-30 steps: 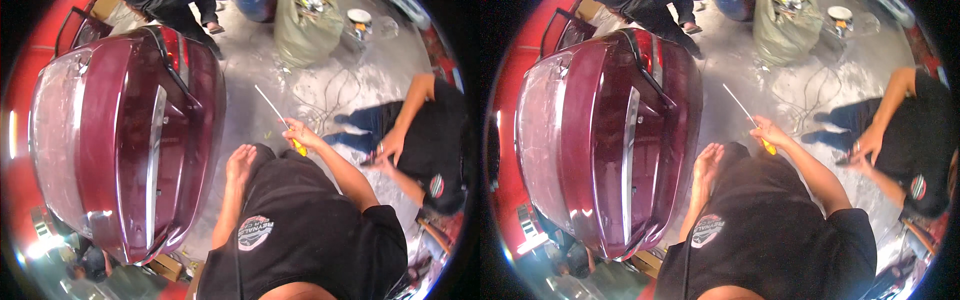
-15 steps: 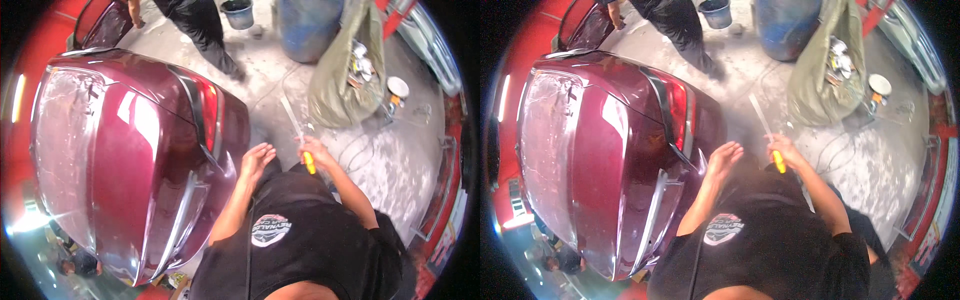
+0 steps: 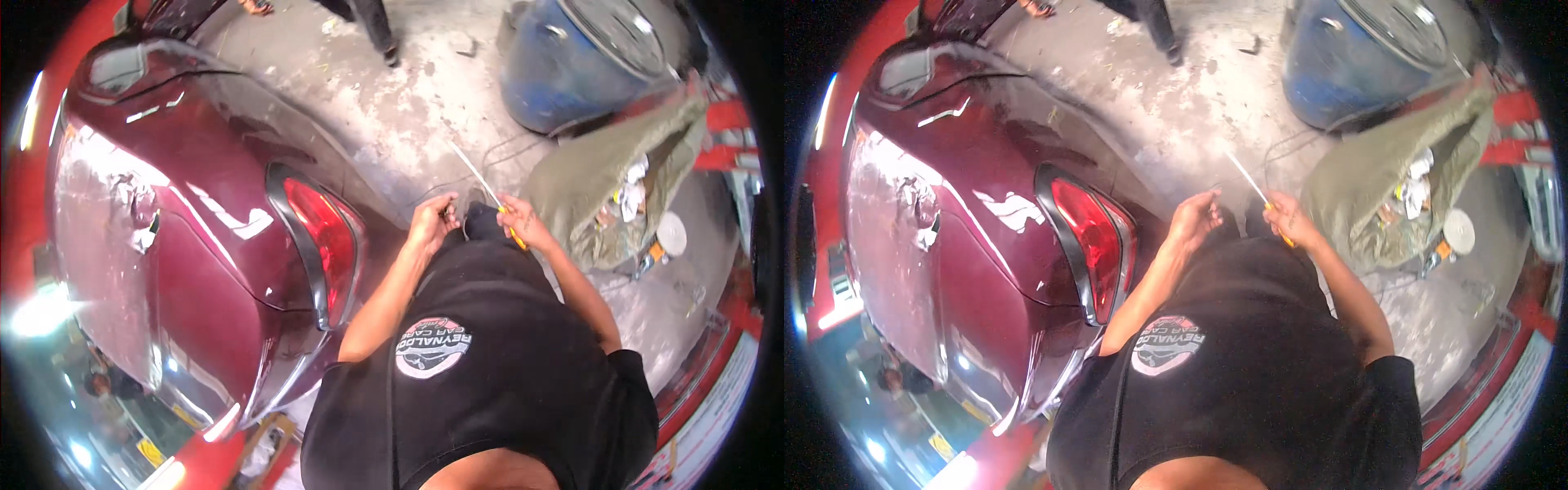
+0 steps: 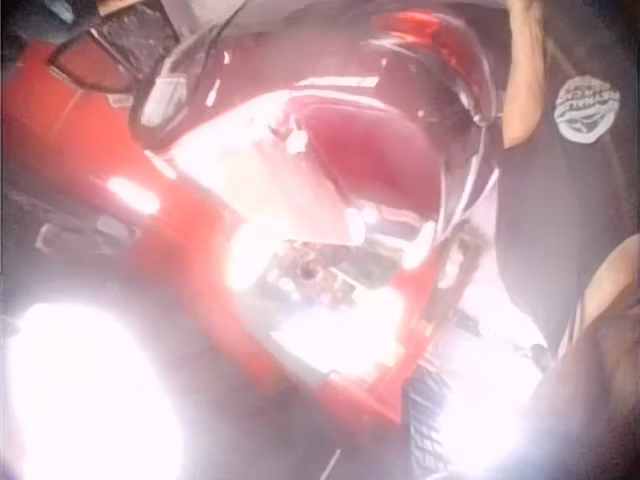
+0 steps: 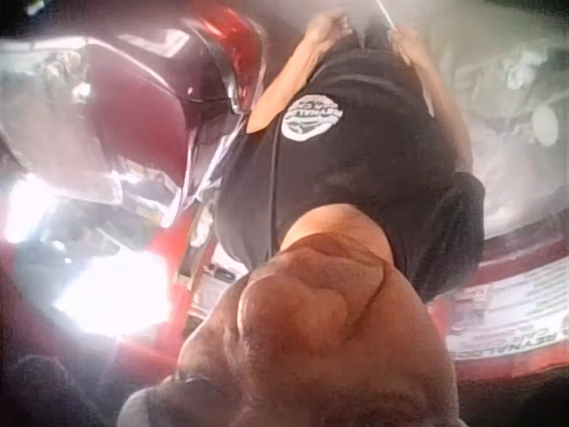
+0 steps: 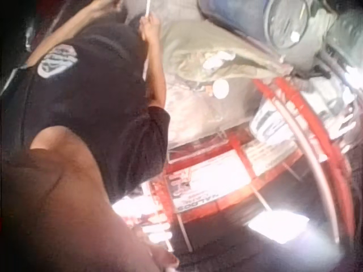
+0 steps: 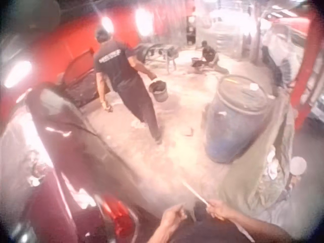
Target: The person removes a plastic trim panel from the trunk area of a maroon car using a screwdriver, then moves to the rear door and removes the interior door panel. They use a screwdriver to loosen screws and pry off the panel, exposing the internal door structure.
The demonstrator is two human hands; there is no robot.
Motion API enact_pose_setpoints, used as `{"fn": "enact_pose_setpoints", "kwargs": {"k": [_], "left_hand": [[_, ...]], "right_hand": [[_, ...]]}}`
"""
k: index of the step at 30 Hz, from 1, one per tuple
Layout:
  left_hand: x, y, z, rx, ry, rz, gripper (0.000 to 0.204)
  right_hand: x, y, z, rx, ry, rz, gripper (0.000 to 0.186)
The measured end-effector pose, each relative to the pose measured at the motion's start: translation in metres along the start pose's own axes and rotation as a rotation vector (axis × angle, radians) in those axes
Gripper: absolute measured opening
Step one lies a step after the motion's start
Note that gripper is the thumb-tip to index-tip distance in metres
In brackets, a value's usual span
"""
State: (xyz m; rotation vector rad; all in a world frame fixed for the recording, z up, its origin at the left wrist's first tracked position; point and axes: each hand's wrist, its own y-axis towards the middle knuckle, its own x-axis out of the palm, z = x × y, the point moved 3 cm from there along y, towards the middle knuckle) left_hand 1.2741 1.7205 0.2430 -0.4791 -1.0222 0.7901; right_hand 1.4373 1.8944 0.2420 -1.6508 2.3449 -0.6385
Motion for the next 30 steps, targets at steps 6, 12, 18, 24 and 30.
{"fn": "enact_pose_setpoints", "kwargs": {"k": [6,12,18,24,30], "left_hand": [[0.058,-0.002,0.110,0.427,0.044,0.073,0.029],[0.047,0.031,0.200,0.579,0.230,0.304,0.034],[-0.016,0.098,0.281,0.782,0.482,0.571,0.038],[-0.069,0.129,0.405,0.751,0.480,0.597,0.038],[-0.110,0.137,0.474,0.841,0.339,0.683,0.040]], "right_hand": [[0.025,0.103,-0.157,-0.023,-0.197,-0.373,0.045],[0.052,0.193,-0.195,-0.036,-0.173,-0.530,0.044],[0.046,0.339,-0.206,0.046,-0.102,-0.416,0.043],[0.070,0.540,-0.196,0.292,-0.252,-0.251,0.033],[0.163,0.723,-0.252,0.203,-0.596,-0.603,0.023]]}}
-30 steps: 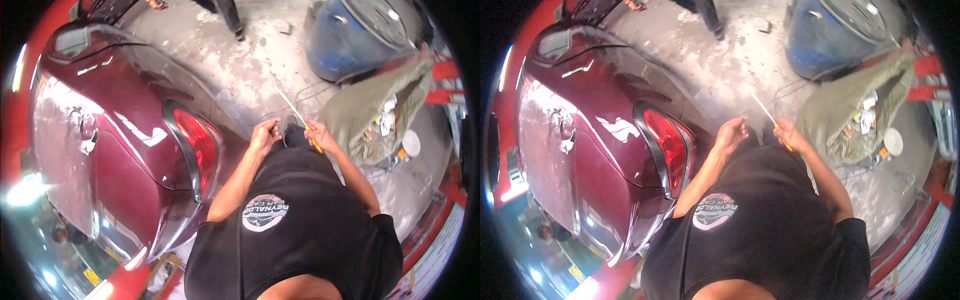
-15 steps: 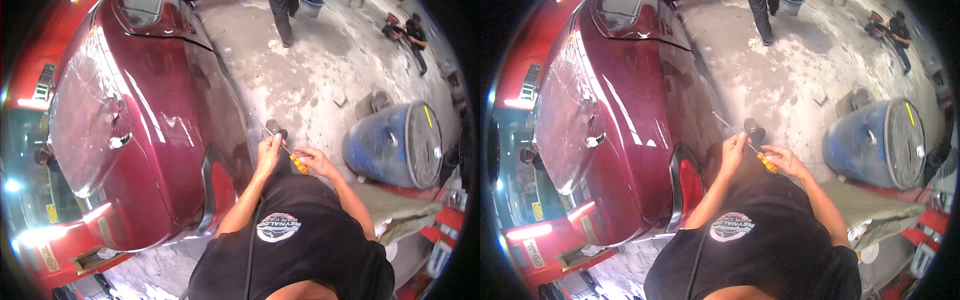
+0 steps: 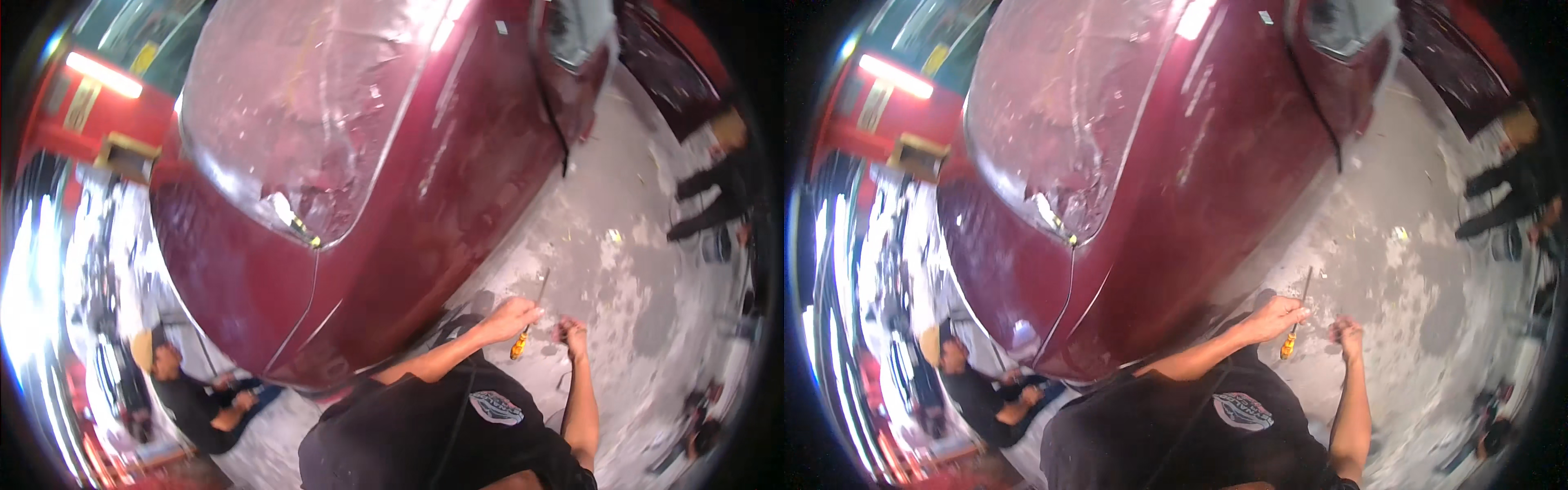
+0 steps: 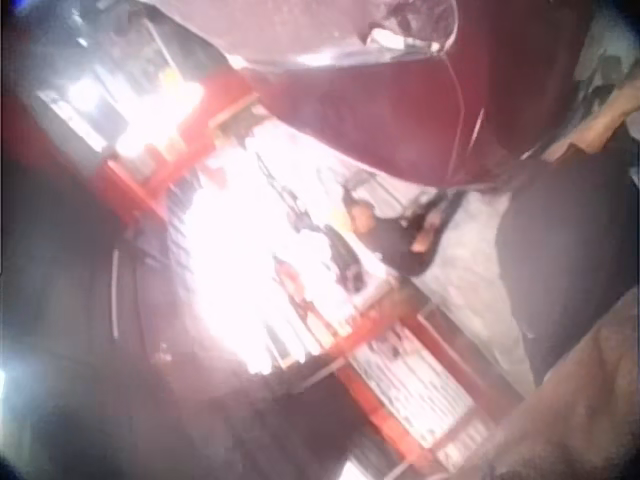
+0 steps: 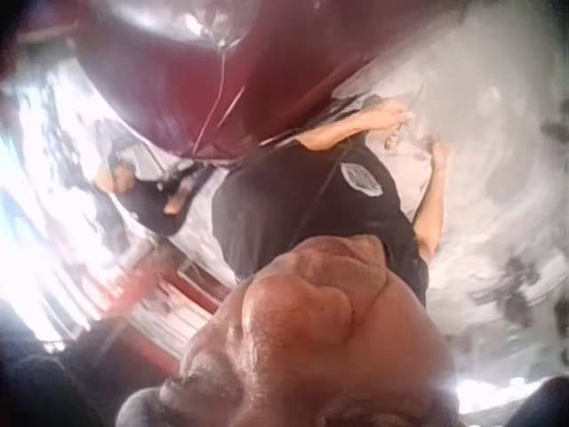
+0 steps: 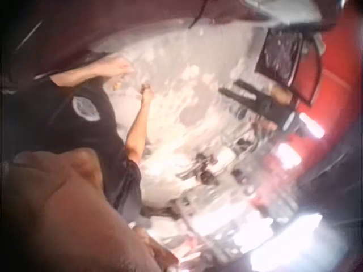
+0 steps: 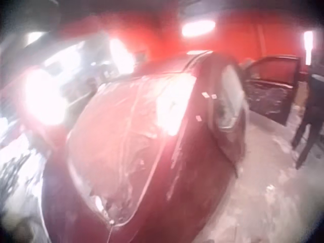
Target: The person removes a plastic trim panel from the trunk area of a maroon car using a screwdriver, then moves to the rear door and removes the interior door panel. They use a screwdriver to loosen screws and pry off the panel, exposing the internal door structure.
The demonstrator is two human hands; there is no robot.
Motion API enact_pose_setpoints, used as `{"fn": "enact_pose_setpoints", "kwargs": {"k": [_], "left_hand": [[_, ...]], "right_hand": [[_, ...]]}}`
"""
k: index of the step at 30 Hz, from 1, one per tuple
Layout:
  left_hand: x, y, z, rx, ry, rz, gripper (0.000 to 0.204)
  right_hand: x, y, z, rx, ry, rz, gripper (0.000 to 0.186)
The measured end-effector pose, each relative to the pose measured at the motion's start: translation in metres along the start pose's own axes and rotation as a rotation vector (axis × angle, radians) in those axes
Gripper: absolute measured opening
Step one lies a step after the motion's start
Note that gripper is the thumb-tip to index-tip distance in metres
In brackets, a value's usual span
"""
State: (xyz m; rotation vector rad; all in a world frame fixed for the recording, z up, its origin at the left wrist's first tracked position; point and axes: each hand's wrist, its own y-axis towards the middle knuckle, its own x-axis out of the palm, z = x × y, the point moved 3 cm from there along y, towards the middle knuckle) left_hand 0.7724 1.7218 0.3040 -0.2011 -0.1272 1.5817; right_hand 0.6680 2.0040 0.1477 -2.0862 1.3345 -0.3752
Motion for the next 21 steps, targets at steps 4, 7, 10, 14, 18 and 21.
{"fn": "enact_pose_setpoints", "kwargs": {"k": [4,7,10,14,18,21], "left_hand": [[-0.005,0.010,0.018,-0.004,0.022,0.055,0.039],[-0.017,0.026,0.036,0.016,0.105,0.115,0.039],[-0.022,0.039,0.068,-0.045,-0.001,0.196,0.044],[-0.028,0.042,0.076,-0.066,0.044,0.391,0.035],[-0.006,0.052,0.059,-0.107,-0.001,0.628,0.031],[0.005,0.056,0.070,-0.173,0.051,0.785,0.030]], "right_hand": [[0.000,0.073,-0.104,-0.099,0.115,-0.001,0.022],[0.017,0.109,-0.171,-0.043,0.106,-0.060,0.023],[0.024,0.169,-0.242,-0.157,0.145,-0.206,0.016],[0.053,0.233,-0.364,-0.220,0.217,-0.168,0.028],[0.056,0.324,-0.417,-0.245,0.235,-0.014,0.029],[0.078,0.334,-0.424,-0.227,0.111,-0.013,0.024]]}}
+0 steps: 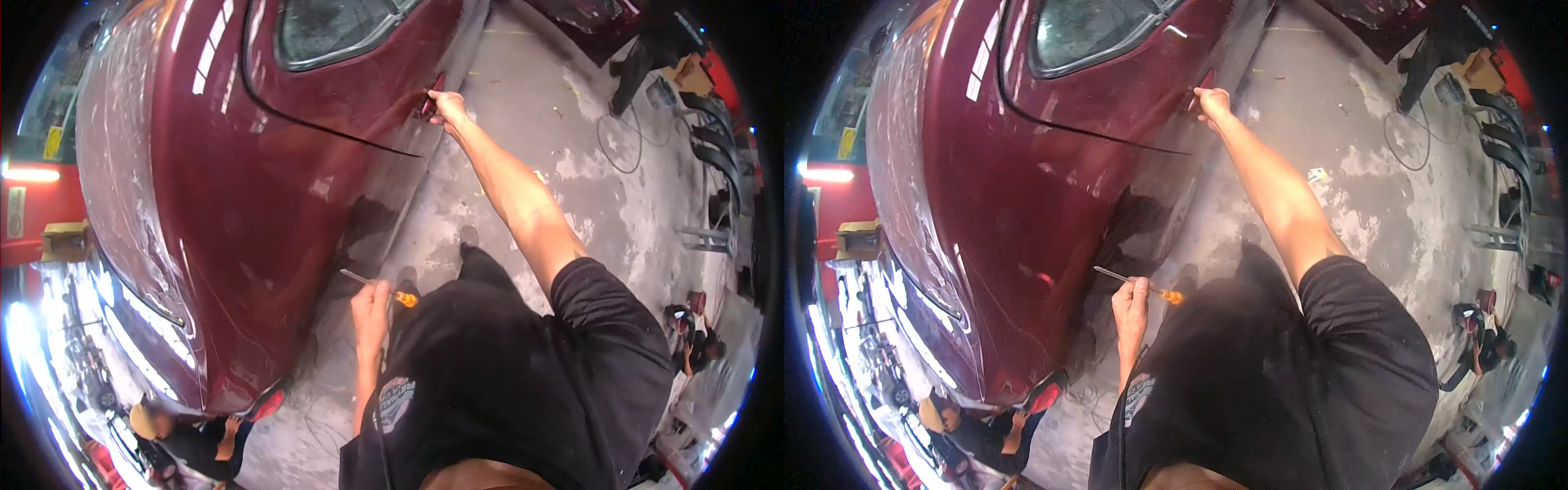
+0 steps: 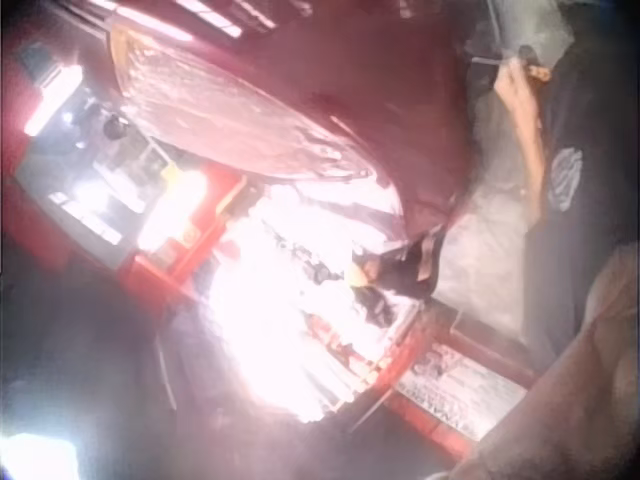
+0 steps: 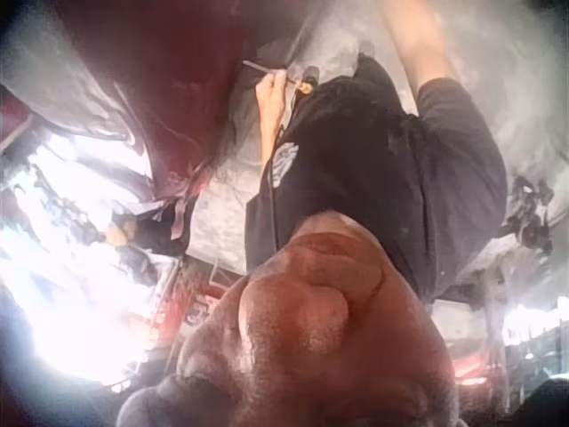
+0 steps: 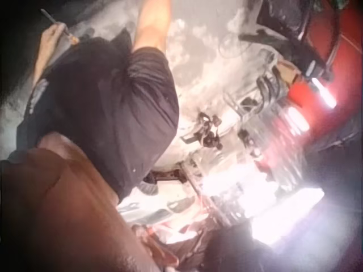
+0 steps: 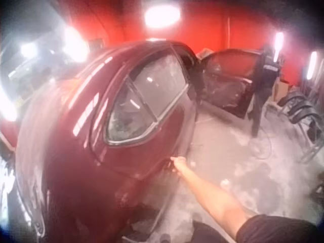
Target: The person removes a plastic trim panel from the trunk area of a maroon car using a screwdriver, then moves to the rear door and removes the interior door panel. They use a screwdriver to loosen screws and pry off the panel, exposing the internal door structure.
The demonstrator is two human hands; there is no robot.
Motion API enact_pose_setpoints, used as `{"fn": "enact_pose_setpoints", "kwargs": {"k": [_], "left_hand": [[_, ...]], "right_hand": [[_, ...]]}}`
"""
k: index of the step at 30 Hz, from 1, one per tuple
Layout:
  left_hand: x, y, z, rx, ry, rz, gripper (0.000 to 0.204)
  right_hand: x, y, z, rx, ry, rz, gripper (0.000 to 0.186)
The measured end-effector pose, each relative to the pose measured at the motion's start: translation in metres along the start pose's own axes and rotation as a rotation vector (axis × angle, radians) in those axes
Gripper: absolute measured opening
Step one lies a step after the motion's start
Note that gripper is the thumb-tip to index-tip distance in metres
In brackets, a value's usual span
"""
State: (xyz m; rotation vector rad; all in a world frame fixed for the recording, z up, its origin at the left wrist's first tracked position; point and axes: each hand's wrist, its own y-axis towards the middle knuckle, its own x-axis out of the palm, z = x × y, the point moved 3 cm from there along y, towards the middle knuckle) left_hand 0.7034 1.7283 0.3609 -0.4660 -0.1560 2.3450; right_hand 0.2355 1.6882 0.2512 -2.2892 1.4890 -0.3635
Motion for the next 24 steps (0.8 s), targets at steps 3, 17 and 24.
{"fn": "enact_pose_setpoints", "kwargs": {"k": [3,17,24], "left_hand": [[0.037,-0.007,0.000,-0.059,-0.065,0.142,0.030],[0.031,0.030,0.056,0.119,-0.008,0.295,0.032],[0.056,0.052,0.052,0.166,-0.076,-0.051,0.027]], "right_hand": [[-0.008,0.024,0.009,0.078,0.196,-0.025,0.021],[-0.102,0.003,0.023,0.158,0.170,-0.289,0.026],[-0.282,-0.016,0.012,0.008,-0.015,-0.048,0.040]]}}
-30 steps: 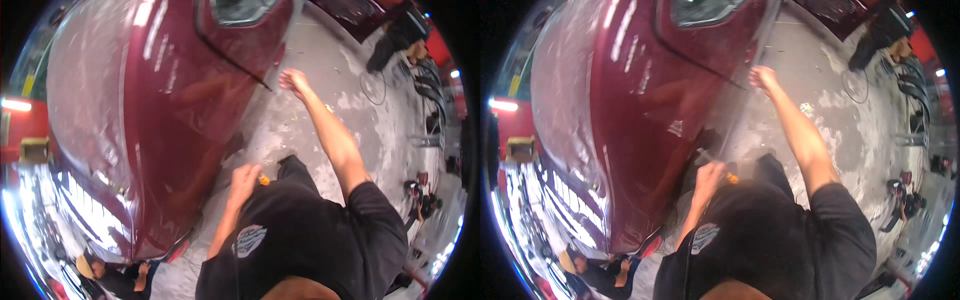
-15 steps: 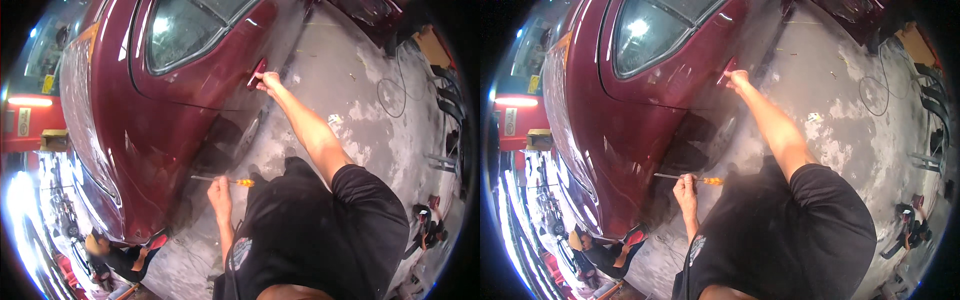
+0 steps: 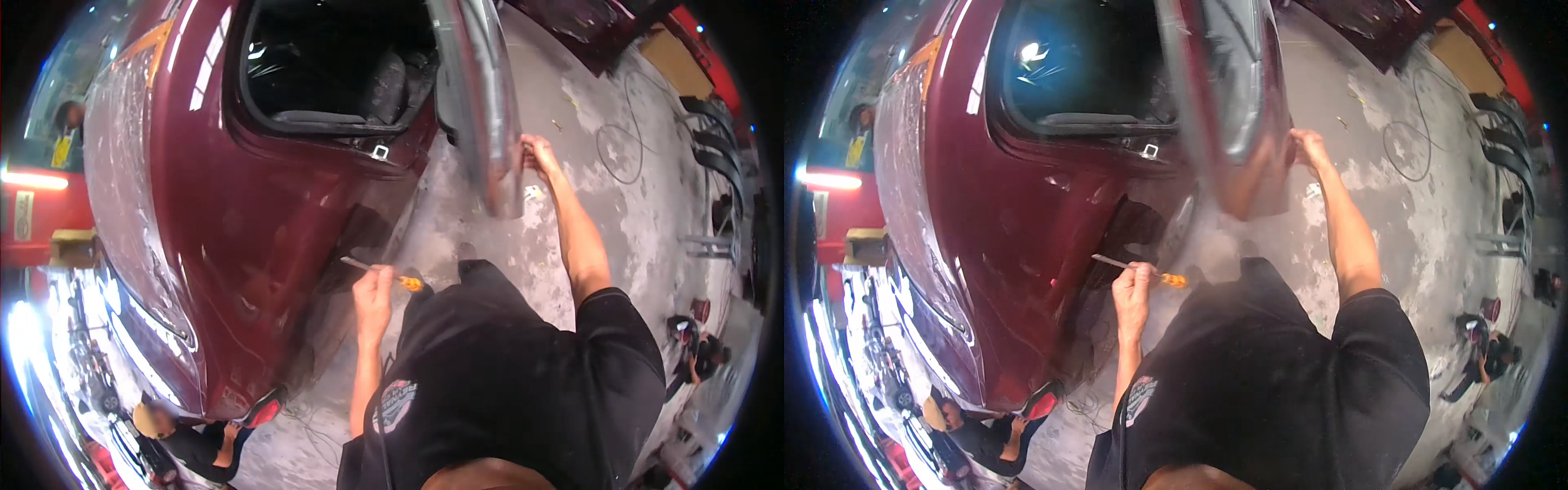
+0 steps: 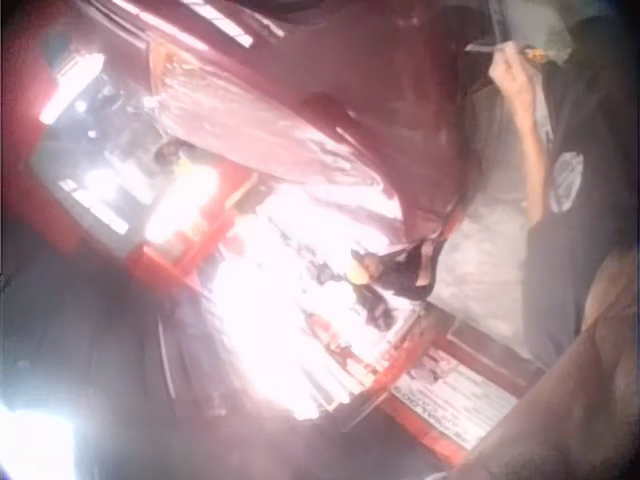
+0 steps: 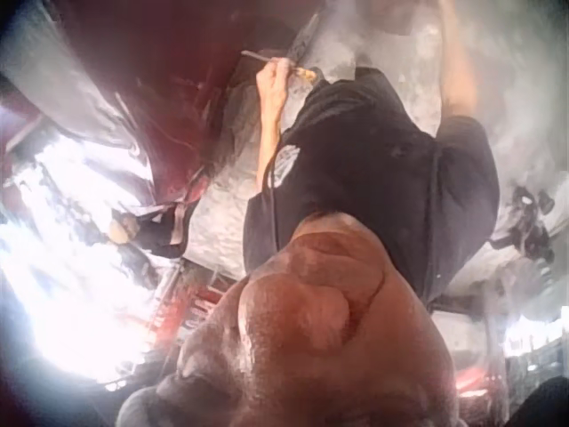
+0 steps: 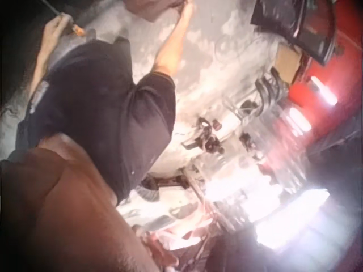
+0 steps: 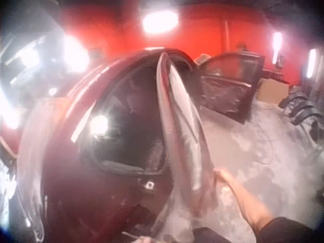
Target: The person removes a plastic trim panel from the trunk area of a maroon car using a screwdriver, then moves to the rear door and removes the interior door panel. They use a screwdriver to loosen screws and pry off the panel, exposing the internal door structure.
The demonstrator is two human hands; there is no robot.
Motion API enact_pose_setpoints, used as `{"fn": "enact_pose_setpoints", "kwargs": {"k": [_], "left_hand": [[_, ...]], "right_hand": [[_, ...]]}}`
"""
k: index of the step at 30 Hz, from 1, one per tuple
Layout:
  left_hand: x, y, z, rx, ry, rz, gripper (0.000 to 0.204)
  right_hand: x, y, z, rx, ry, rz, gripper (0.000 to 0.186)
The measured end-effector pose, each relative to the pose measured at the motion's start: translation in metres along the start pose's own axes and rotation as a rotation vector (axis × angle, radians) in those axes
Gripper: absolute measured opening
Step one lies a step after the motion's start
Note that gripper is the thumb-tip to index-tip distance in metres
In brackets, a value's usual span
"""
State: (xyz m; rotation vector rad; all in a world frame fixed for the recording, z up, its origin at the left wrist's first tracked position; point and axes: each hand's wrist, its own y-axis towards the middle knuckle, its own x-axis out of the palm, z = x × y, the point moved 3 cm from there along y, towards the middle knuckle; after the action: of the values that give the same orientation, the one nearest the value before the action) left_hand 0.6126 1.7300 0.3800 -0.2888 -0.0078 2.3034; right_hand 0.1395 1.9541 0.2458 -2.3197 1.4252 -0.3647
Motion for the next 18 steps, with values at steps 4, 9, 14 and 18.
{"fn": "enact_pose_setpoints", "kwargs": {"k": [4,9,14,18], "left_hand": [[0.013,0.003,-0.013,-0.011,0.069,-0.168,0.032],[0.029,0.034,-0.014,-0.002,0.046,-0.321,0.036],[0.063,0.073,0.006,0.113,-0.002,-0.460,0.039],[0.080,0.087,0.000,0.083,-0.051,-0.514,0.040]], "right_hand": [[-0.022,-0.072,-0.058,-0.264,-0.173,0.318,0.057],[0.073,-0.298,-0.208,-1.168,-0.215,0.197,0.070],[0.196,-0.330,-0.194,-1.316,-1.049,0.517,0.078],[0.180,-0.324,-0.186,-1.433,-1.078,0.601,0.065]]}}
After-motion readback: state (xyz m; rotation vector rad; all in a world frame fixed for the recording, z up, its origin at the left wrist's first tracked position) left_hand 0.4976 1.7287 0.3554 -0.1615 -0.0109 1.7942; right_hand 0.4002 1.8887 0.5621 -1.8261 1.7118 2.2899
